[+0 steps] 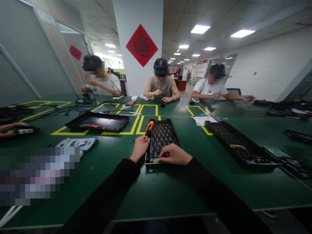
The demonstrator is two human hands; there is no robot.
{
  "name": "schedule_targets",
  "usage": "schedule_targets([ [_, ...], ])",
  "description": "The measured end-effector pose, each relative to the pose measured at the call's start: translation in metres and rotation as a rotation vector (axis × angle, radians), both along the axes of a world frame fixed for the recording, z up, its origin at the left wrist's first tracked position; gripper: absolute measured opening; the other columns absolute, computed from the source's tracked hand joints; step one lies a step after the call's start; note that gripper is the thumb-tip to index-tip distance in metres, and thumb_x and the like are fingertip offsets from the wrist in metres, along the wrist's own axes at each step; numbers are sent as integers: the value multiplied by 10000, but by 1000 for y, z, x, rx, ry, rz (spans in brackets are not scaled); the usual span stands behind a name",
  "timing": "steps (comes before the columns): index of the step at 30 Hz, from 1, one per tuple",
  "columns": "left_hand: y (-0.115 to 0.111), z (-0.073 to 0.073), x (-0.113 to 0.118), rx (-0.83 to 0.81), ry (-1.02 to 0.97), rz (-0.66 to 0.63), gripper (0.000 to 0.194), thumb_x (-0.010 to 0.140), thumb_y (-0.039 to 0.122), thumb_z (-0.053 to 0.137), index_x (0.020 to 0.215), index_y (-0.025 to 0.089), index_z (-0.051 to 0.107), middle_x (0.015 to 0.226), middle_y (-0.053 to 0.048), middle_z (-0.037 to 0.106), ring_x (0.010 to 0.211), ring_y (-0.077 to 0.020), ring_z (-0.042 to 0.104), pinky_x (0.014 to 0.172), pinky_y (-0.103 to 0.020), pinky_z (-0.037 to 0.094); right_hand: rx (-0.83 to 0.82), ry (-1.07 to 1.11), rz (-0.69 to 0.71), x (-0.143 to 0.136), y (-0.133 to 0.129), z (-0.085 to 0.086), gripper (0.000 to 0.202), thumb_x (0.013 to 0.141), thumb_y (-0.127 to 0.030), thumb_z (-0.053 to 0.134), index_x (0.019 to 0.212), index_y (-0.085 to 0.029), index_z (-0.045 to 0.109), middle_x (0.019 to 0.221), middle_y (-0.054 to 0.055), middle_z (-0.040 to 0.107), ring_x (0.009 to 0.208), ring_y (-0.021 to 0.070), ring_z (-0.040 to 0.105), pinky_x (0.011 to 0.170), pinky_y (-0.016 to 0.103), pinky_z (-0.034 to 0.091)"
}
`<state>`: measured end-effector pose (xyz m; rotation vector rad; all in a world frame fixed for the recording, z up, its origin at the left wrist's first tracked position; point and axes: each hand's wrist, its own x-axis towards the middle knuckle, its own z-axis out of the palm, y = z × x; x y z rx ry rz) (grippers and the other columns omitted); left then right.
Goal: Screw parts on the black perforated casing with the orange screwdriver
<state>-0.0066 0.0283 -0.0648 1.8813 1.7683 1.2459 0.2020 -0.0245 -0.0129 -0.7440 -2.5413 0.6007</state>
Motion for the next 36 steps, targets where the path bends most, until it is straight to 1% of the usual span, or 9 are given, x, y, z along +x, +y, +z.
schedule_targets([
  [5, -1, 2, 1, -1, 8, 8, 315, 733, 243, 467, 517, 186, 245, 475, 55, 318, 485, -83, 298, 513, -232, 219, 24, 15, -3, -1, -1, 1, 164, 756, -268, 633, 834, -139, 697, 723, 24, 642, 580, 83, 485, 556, 198, 351],
  [11, -2, 4, 2, -3, 6, 3, 319, 740, 240, 473, 508, 185, 261, 469, 56, 315, 472, -83, 292, 499, -235, 212, -3, 17, 5, -1, 0, -1, 173, 754, -279, 637, 839, -141, 698, 730, 25, 650, 578, 82, 488, 562, 196, 355],
  [23, -1, 1, 0, 19, -4, -1, 331, 726, 224, 462, 524, 184, 202, 469, 59, 299, 475, -78, 284, 502, -230, 204, 13, 3, -4, 0, 0, -1, 164, 757, -276, 633, 839, -150, 699, 729, 21, 652, 581, 85, 486, 565, 199, 349],
  [30, 0, 1, 0, 2, 5, 12, 330, 733, 242, 464, 518, 185, 221, 468, 59, 302, 476, -79, 286, 504, -232, 208, -1, -7, 2, -1, 0, 0, 168, 756, -275, 639, 849, -147, 696, 741, 20, 650, 589, 83, 489, 573, 197, 355],
  [36, -1, 2, 0, 12, 3, -6, 324, 733, 244, 461, 520, 184, 225, 472, 58, 310, 480, -80, 295, 508, -229, 215, 3, 0, 3, -1, 0, 0, 164, 760, -271, 631, 839, -144, 699, 718, 19, 649, 580, 82, 489, 564, 196, 352],
])
